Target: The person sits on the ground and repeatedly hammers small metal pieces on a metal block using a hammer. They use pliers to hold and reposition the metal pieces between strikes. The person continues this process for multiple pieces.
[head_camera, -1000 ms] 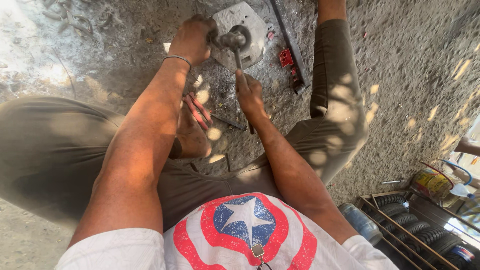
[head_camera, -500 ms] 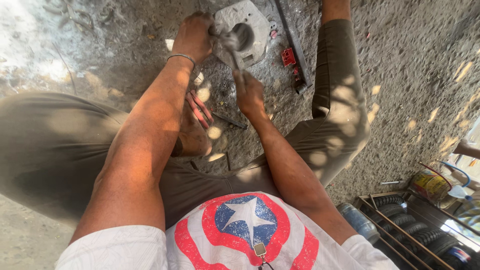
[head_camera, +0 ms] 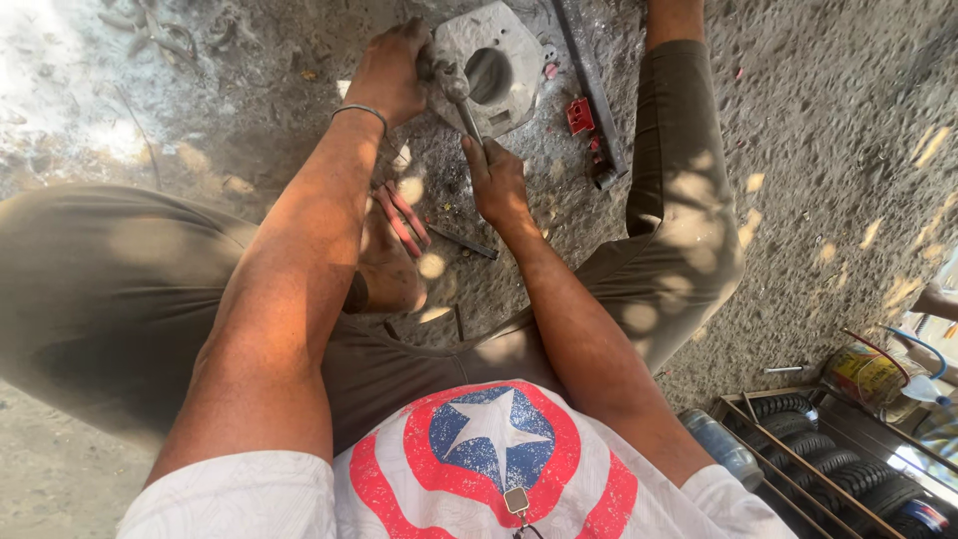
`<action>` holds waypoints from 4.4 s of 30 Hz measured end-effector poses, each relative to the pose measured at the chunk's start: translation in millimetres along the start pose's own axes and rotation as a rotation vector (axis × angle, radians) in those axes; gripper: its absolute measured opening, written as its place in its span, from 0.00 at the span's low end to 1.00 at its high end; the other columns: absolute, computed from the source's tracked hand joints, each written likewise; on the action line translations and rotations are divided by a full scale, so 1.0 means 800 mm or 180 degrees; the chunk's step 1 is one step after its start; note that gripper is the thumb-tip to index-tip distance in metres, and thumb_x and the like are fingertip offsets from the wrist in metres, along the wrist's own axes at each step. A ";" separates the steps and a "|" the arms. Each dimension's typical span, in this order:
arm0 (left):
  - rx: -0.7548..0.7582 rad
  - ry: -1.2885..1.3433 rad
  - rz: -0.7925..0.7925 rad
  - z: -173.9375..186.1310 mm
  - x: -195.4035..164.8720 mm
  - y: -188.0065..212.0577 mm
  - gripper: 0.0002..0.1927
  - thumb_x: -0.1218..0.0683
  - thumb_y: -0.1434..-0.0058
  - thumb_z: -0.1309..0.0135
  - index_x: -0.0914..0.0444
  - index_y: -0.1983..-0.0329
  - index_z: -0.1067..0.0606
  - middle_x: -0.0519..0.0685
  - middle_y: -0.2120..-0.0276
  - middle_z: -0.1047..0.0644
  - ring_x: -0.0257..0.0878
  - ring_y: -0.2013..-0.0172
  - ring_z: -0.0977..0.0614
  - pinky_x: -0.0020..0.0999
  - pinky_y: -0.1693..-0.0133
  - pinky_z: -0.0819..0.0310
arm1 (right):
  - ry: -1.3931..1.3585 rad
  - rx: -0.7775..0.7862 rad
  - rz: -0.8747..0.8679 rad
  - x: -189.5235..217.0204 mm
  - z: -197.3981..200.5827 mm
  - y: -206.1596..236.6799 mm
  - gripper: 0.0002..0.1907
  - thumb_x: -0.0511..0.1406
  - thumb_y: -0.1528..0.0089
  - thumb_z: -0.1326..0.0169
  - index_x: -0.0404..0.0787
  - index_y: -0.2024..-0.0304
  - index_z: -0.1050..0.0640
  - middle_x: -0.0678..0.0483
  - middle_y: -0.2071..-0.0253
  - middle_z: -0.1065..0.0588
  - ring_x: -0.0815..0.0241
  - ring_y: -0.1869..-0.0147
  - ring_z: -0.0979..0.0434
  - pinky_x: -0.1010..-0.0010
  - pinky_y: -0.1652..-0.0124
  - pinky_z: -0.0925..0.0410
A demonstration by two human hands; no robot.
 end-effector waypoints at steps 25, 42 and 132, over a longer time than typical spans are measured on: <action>-0.0082 -0.0688 -0.0156 -0.018 0.006 0.007 0.11 0.63 0.47 0.36 0.65 0.63 0.26 0.57 0.56 0.23 0.56 0.53 0.21 0.50 0.50 0.25 | -0.0653 -0.0360 0.0709 0.004 0.018 0.015 0.25 0.50 0.26 0.54 0.46 0.75 0.31 0.63 0.79 0.35 0.72 0.78 0.40 0.72 0.81 0.44; 0.0000 -0.0495 -0.0127 -0.012 0.004 0.003 0.08 0.63 0.41 0.37 0.64 0.69 0.27 0.56 0.61 0.23 0.53 0.58 0.20 0.48 0.54 0.24 | -0.0706 -0.0390 0.0618 -0.009 0.011 0.010 0.26 0.53 0.28 0.57 0.47 0.76 0.31 0.61 0.80 0.35 0.70 0.80 0.41 0.72 0.84 0.45; -0.0088 -0.0546 -0.0435 -0.011 -0.007 -0.006 0.07 0.67 0.48 0.38 0.65 0.68 0.23 0.57 0.62 0.21 0.55 0.57 0.19 0.48 0.53 0.25 | -0.0950 -0.0503 0.0446 0.001 0.013 0.013 0.28 0.56 0.29 0.57 0.47 0.75 0.33 0.63 0.80 0.38 0.69 0.79 0.44 0.70 0.83 0.48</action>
Point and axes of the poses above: each hand's wrist, its own y-axis away from the middle knuckle, its own z-axis out of the back of the hand, x = y × z, the point moved 3 cm from there along -y, towards the middle knuckle
